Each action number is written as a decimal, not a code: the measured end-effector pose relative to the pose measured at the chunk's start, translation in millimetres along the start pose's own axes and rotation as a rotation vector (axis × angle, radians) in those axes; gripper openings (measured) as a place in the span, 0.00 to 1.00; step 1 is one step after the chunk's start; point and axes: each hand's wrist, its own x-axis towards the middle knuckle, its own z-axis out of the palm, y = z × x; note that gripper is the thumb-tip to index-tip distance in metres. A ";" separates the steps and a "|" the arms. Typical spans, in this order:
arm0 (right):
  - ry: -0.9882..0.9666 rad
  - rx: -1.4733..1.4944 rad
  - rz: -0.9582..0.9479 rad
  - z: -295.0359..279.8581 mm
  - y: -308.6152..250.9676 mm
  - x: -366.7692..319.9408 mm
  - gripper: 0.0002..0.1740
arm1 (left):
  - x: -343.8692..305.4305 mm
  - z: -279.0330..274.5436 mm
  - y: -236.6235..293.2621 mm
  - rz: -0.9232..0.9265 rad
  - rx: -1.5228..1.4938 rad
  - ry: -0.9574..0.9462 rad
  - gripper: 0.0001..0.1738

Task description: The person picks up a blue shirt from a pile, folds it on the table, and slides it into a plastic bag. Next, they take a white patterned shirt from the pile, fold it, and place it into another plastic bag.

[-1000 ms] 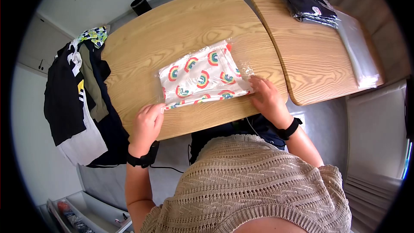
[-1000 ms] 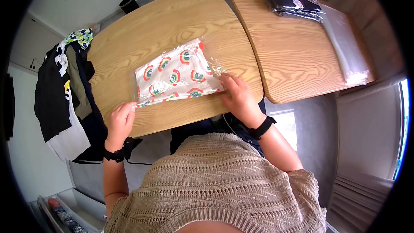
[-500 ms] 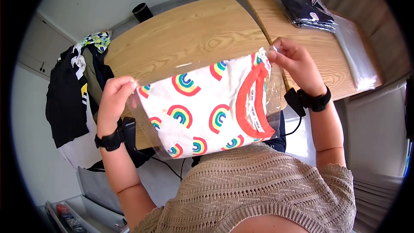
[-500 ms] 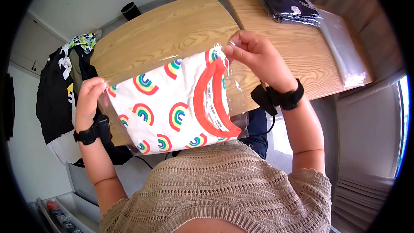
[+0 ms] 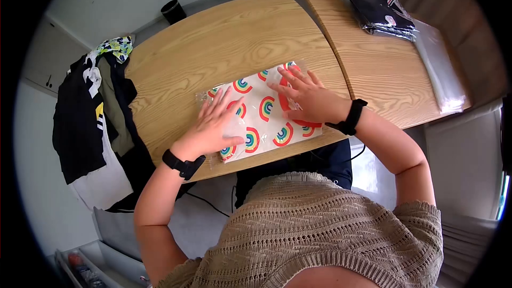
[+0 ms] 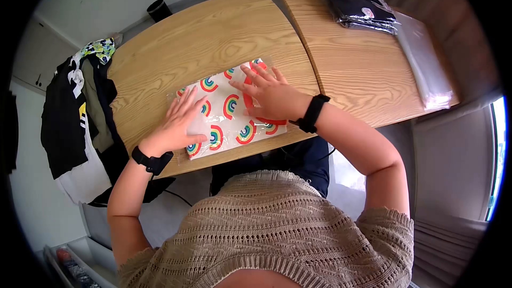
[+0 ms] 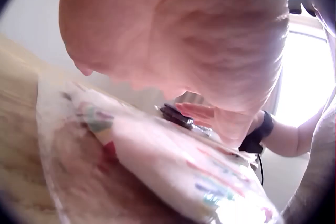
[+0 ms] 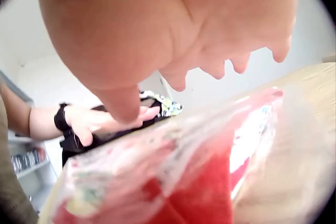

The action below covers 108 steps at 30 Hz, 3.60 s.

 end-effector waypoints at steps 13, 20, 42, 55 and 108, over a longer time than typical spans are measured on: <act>-0.200 -0.052 -0.082 27.8 7.5 16.7 0.42 | 10.8 23.4 -9.2 -0.001 0.141 -0.186 0.52; -0.250 0.009 -0.062 26.8 9.5 18.0 0.41 | 12.6 20.3 -9.3 -0.003 0.104 -0.207 0.52; -0.118 0.956 0.619 9.6 34.7 -44.9 0.16 | -41.3 16.5 -51.6 -0.789 -0.975 0.306 0.16; 0.237 2.117 0.692 19.2 79.5 -60.5 0.11 | 17.5 25.7 -6.7 -0.626 -1.549 0.437 0.20; 1.086 1.636 0.939 -84.5 401.9 -64.7 0.08 | -31.3 95.9 34.9 -0.446 -0.497 0.795 0.15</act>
